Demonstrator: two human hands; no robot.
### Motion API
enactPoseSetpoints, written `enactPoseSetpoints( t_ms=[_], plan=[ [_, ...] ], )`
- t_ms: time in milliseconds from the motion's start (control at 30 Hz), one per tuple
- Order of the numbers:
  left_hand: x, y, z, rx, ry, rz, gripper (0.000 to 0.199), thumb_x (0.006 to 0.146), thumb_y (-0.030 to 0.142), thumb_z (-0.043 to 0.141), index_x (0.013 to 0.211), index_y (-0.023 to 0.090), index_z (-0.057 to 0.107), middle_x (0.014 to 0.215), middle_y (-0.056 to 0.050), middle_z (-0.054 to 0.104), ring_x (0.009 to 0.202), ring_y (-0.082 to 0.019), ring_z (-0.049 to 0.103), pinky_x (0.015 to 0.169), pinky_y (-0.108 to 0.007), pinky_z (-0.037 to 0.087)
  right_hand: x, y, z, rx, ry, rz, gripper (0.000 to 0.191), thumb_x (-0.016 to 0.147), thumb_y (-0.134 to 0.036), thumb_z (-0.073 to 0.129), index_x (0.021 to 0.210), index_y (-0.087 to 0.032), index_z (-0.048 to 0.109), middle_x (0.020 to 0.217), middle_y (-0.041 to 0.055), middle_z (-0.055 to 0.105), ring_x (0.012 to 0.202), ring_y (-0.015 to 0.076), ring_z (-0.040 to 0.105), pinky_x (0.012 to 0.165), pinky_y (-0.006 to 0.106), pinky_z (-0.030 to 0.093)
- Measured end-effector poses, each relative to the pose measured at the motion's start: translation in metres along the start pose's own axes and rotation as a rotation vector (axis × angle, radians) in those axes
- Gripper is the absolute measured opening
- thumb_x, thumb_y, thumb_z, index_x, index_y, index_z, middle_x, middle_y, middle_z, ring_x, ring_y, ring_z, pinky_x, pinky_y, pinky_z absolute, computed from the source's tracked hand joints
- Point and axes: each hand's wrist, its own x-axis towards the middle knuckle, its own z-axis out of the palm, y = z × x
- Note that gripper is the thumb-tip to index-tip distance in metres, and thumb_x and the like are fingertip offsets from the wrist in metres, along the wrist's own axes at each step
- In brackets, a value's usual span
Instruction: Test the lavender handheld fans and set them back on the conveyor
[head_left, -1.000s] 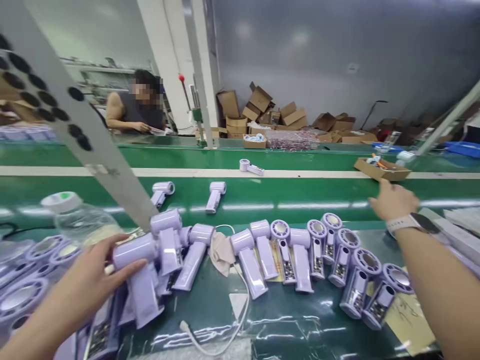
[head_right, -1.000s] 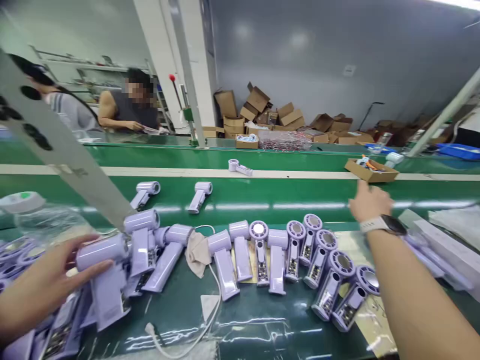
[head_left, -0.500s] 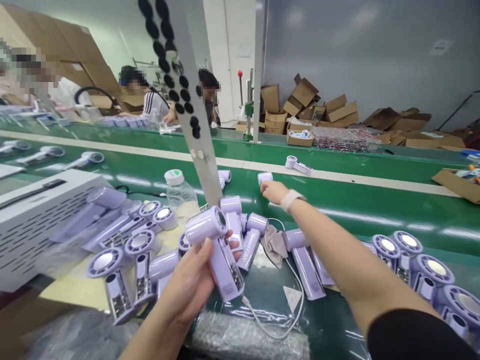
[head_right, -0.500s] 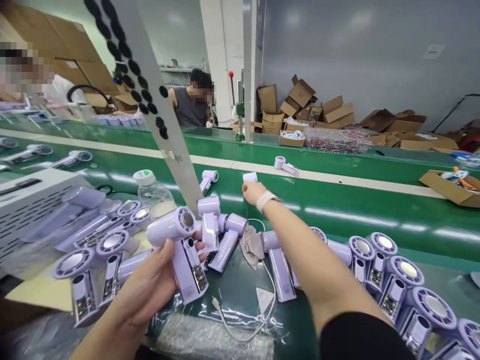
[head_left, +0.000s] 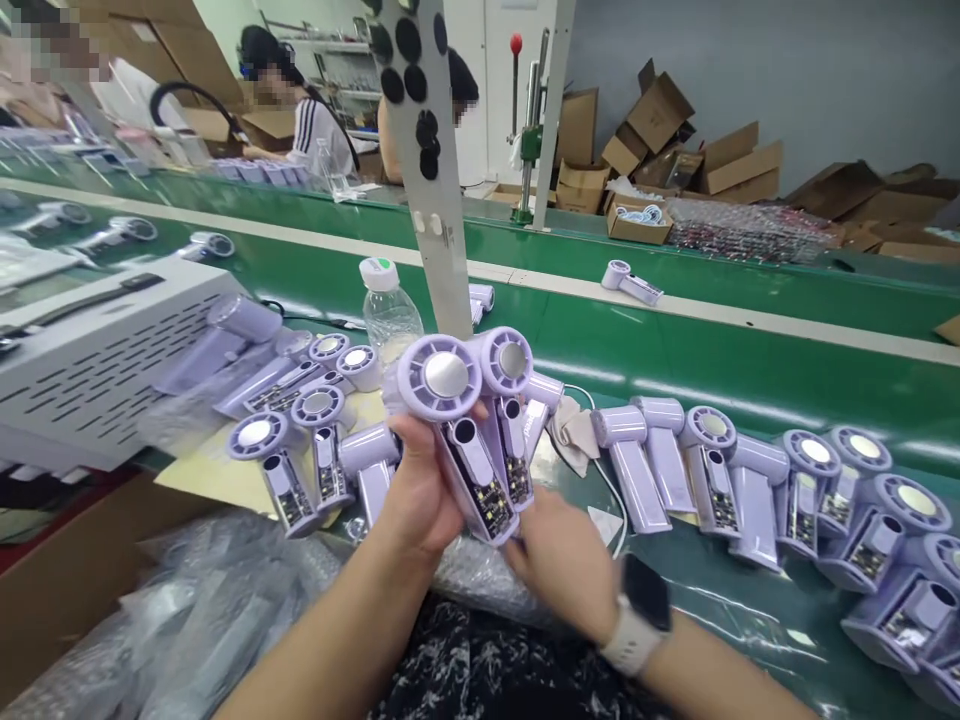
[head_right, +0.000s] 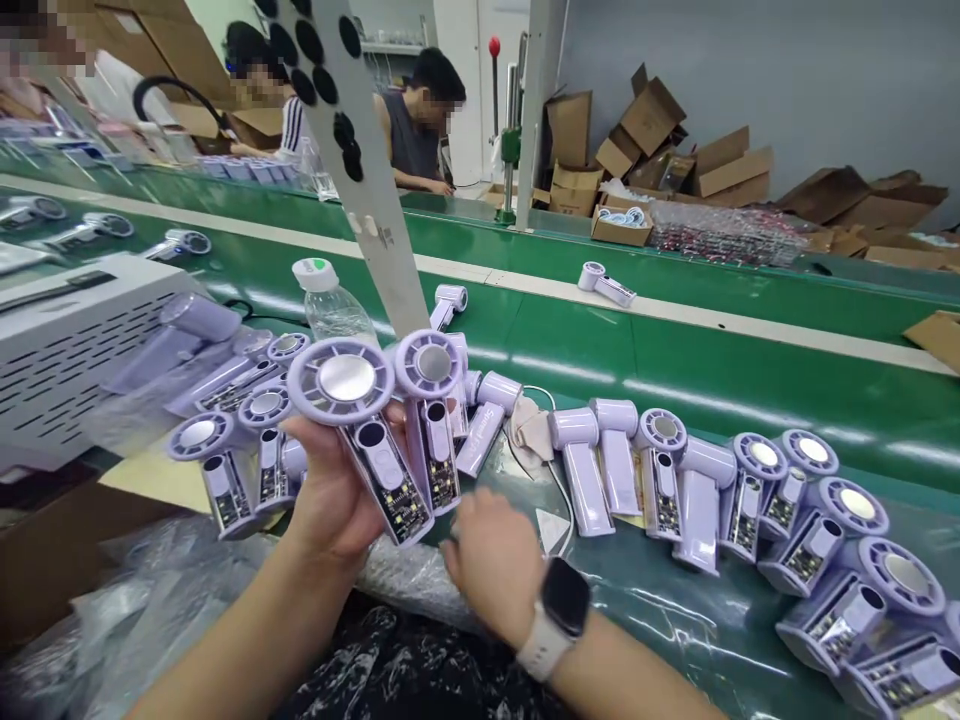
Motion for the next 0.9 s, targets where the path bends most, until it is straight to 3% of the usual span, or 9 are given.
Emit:
enactPoseSetpoints(
  t_ms=[100, 200, 333, 433, 567, 700, 800, 900],
  plan=[
    [0.0, 0.001, 0.007, -0.016, -0.016, 0.004, 0.063, 0.059, 0.08, 0.077, 0.075, 0.019, 0.072, 0.097, -0.01, 0.078, 0.124, -0.04, 0.063, 0.1, -0.052, 0.057, -0.006, 0.001, 0.005, 0.097, -0.129, -0.065, 0.007, 0.091, -0.018, 0.063, 0.084, -0.02, 0.062, 0.075, 0.004, 0.067, 0.071, 0.0211, 0.065, 0.066, 0.031, 0.05],
    [0.002, -0.004, 0.016, -0.055, -0.057, -0.014, 0.066, 0.057, 0.085, 0.073, 0.073, 0.021, 0.068, 0.099, -0.009, 0.076, 0.121, -0.038, 0.065, 0.095, -0.05, 0.059, -0.019, 0.002, -0.015, 0.424, -0.208, -0.049, 0.017, 0.099, -0.033, 0.056, 0.09, -0.021, 0.064, 0.061, -0.0045, 0.055, 0.054, 0.013, 0.052, 0.052, 0.023, 0.04],
    [0.004, -0.021, 0.029, -0.108, -0.082, -0.025, 0.065, 0.058, 0.084, 0.072, 0.067, 0.02, 0.065, 0.105, -0.007, 0.073, 0.108, -0.031, 0.068, 0.086, -0.042, 0.059, -0.032, 0.002, -0.031, 0.709, -0.121, -0.033, 0.033, 0.098, -0.043, 0.058, 0.074, -0.02, 0.059, 0.058, -0.0044, 0.05, 0.052, 0.0113, 0.048, 0.052, 0.023, 0.036],
    [0.004, -0.032, 0.035, -0.074, -0.07, -0.006, 0.067, 0.056, 0.085, 0.074, 0.066, 0.019, 0.067, 0.107, -0.008, 0.072, 0.098, -0.028, 0.069, 0.079, -0.038, 0.059, -0.036, 0.001, -0.023, 0.782, -0.067, 0.029, 0.041, 0.096, -0.05, 0.061, 0.068, -0.02, 0.054, 0.05, -0.0055, 0.047, 0.046, 0.0102, 0.043, 0.049, 0.023, 0.033],
    [0.004, -0.039, 0.036, 0.024, -0.024, 0.114, 0.064, 0.054, 0.084, 0.076, 0.065, 0.021, 0.07, 0.102, -0.008, 0.074, 0.095, -0.03, 0.069, 0.079, -0.043, 0.06, -0.039, 0.0, -0.008, 0.99, 0.015, 0.181, 0.047, 0.095, -0.064, 0.057, 0.074, -0.022, 0.051, 0.049, -0.0092, 0.038, 0.043, 0.0088, 0.031, 0.042, 0.022, 0.024],
    [0.001, -0.038, 0.036, 0.063, -0.024, 0.111, 0.064, 0.055, 0.085, 0.074, 0.064, 0.021, 0.07, 0.104, -0.009, 0.075, 0.104, -0.036, 0.068, 0.085, -0.049, 0.061, -0.037, 0.003, -0.017, 0.852, -0.067, 0.003, 0.043, 0.101, -0.056, 0.051, 0.078, -0.021, 0.054, 0.065, -0.0017, 0.055, 0.059, 0.0136, 0.051, 0.057, 0.026, 0.039],
    [-0.004, -0.036, 0.039, -0.021, -0.016, 0.075, 0.063, 0.057, 0.084, 0.074, 0.064, 0.021, 0.068, 0.107, -0.008, 0.075, 0.106, -0.037, 0.069, 0.086, -0.052, 0.062, -0.038, 0.004, -0.025, 0.671, 0.032, -0.19, 0.037, 0.104, -0.047, 0.049, 0.08, -0.02, 0.058, 0.084, 0.003, 0.06, 0.08, 0.0176, 0.056, 0.072, 0.029, 0.043],
    [-0.007, -0.035, 0.043, -0.086, -0.034, 0.053, 0.062, 0.057, 0.082, 0.076, 0.064, 0.021, 0.067, 0.111, -0.007, 0.074, 0.108, -0.036, 0.069, 0.087, -0.049, 0.062, -0.04, 0.003, -0.024, 0.676, 0.118, -0.236, 0.034, 0.106, -0.042, 0.045, 0.081, -0.022, 0.057, 0.082, 0.0013, 0.057, 0.078, 0.0175, 0.054, 0.072, 0.028, 0.042]
  ],
)
